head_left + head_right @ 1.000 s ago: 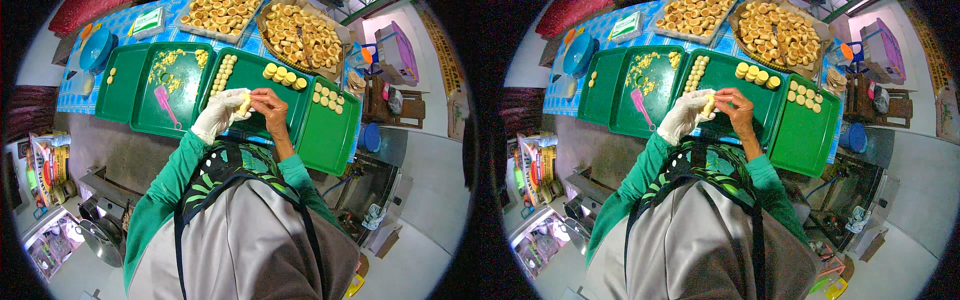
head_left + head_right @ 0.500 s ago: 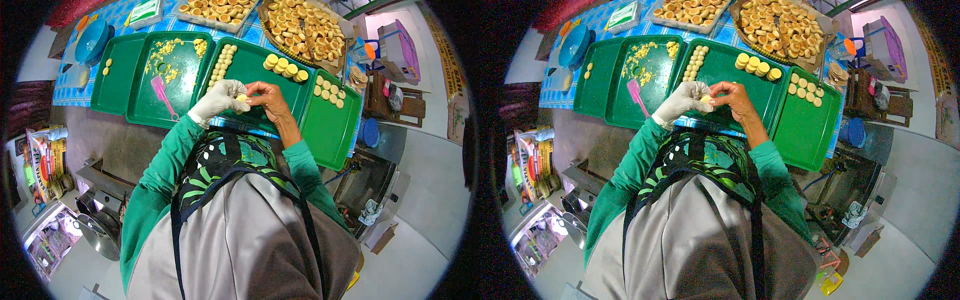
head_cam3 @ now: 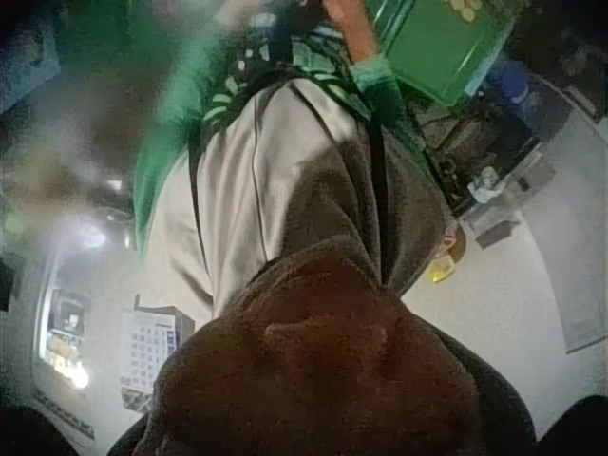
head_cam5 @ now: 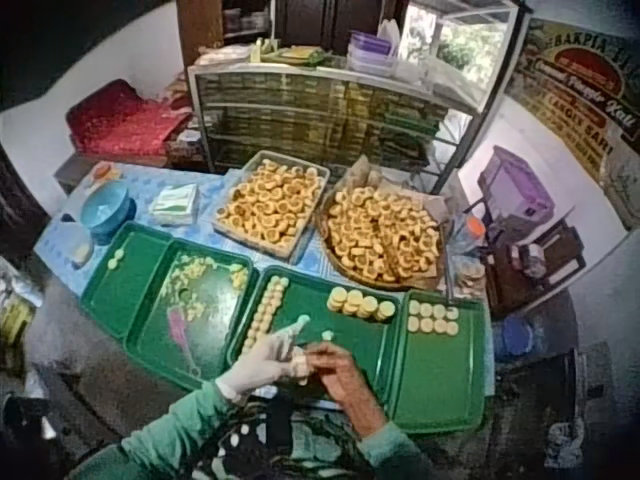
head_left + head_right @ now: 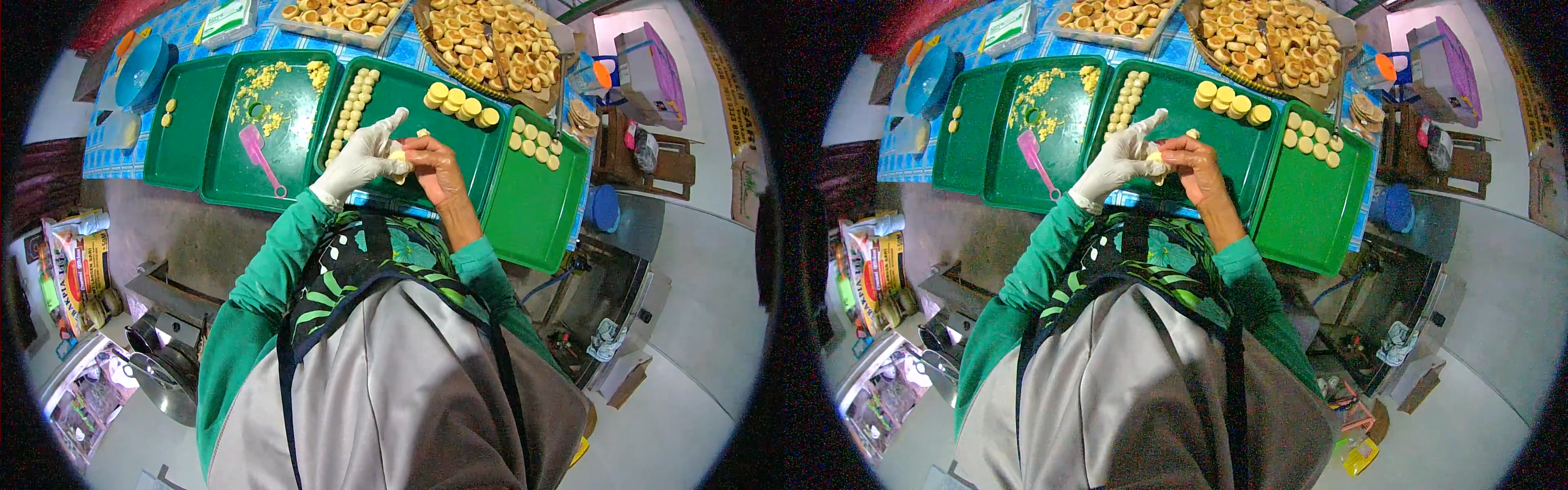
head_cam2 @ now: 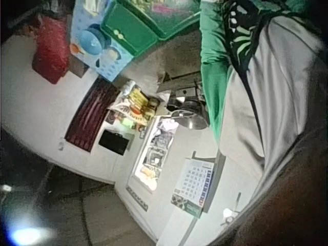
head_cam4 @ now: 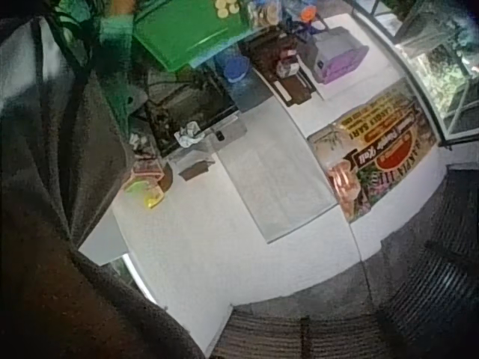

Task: The person prepares filled pastries by flattening dough circles, adding a small ball of filling with a spatula, closing the dough around it, and placing the finished balls onto green trays.

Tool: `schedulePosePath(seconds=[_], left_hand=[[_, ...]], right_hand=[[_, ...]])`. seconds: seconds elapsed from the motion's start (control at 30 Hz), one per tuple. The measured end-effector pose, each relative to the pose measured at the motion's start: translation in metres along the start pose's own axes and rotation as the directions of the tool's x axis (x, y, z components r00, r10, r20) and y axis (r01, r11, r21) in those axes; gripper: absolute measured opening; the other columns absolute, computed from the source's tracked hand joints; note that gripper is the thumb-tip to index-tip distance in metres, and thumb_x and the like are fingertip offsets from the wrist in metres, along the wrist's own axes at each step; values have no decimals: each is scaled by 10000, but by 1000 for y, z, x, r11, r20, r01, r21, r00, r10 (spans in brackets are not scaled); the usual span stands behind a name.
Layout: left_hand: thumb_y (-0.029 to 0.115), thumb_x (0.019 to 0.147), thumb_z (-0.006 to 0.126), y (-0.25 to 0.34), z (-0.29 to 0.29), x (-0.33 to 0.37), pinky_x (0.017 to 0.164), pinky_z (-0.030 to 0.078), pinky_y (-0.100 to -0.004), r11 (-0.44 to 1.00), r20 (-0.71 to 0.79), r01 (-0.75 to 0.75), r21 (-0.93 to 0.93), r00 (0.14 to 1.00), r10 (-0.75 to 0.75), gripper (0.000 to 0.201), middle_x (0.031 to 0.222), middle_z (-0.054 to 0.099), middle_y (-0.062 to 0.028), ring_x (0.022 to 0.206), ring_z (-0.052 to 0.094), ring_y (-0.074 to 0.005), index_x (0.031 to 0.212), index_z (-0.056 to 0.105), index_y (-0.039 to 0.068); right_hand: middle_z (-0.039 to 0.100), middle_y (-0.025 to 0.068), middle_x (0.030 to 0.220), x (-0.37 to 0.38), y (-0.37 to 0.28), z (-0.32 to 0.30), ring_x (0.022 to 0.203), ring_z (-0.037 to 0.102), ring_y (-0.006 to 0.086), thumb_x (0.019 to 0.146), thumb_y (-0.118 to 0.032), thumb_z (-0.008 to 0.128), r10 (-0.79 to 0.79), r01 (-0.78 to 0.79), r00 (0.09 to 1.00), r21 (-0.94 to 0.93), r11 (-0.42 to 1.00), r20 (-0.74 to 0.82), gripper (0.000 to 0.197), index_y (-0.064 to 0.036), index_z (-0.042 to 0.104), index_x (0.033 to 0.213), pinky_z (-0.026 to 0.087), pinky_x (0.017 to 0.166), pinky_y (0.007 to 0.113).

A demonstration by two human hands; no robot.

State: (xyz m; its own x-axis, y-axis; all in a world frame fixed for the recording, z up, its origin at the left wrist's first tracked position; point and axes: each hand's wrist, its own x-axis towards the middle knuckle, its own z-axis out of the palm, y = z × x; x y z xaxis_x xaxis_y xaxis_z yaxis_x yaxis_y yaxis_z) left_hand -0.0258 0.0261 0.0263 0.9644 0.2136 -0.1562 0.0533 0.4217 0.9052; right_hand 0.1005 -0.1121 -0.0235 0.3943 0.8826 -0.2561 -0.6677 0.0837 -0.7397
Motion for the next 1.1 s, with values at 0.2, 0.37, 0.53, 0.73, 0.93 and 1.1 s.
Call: schedulePosePath(seconds=[0.2,0.37,0.53,0.73,0.93,1.1], left_hand=[[-28,783,744,-1,-4,-1,779,521,-257,995,14,6,-98,1000,-5,925,1046,673,-115,839,654,-158,1516,179,-49],[-53,803,701,-7,-3,-4,788,540,-254,958,1,103,-269,994,-106,833,1052,670,-119,877,672,-160,1483,219,-65],[-17,850,673,7,5,-6,850,557,-323,877,29,141,-459,989,-143,783,1114,656,-171,960,697,-266,1477,205,-39],[-47,868,641,-9,-2,-7,851,571,-336,876,2,125,-466,990,-140,694,1135,638,-175,952,695,-264,1443,252,-59],[-40,878,613,-7,6,-6,780,603,-327,826,-54,128,-548,981,-188,619,1160,620,-139,925,691,-207,1417,308,-52],[-23,897,585,-21,2,-5,797,599,-329,842,-157,84,-533,968,-196,499,1120,634,-152,914,695,-238,1351,381,-54]], right_hand=[[682,132,1047,-12,-8,30,1017,612,231,880,-157,664,-131,131,981,-7,991,-146,276,82,683,1015,459,918,352],[677,119,1124,-24,-22,25,1100,580,246,965,-358,572,-570,556,727,-815,161,383,408,19,727,974,411,966,416],[645,151,1192,-18,-8,22,1163,552,260,1020,-408,430,-353,388,921,-311,867,166,530,38,715,1051,373,1040,406],[646,155,1135,-20,-10,30,1099,558,285,1029,-415,397,-448,486,863,-619,617,232,522,4,705,1084,383,1001,409],[636,148,1121,-17,-6,26,1061,555,300,1042,-433,356,-493,537,794,-790,297,355,522,-48,697,1130,379,985,407],[606,150,1244,-21,5,29,1221,495,281,1048,-536,191,-349,310,933,-699,644,92,706,-34,641,1259,309,1105,380]])
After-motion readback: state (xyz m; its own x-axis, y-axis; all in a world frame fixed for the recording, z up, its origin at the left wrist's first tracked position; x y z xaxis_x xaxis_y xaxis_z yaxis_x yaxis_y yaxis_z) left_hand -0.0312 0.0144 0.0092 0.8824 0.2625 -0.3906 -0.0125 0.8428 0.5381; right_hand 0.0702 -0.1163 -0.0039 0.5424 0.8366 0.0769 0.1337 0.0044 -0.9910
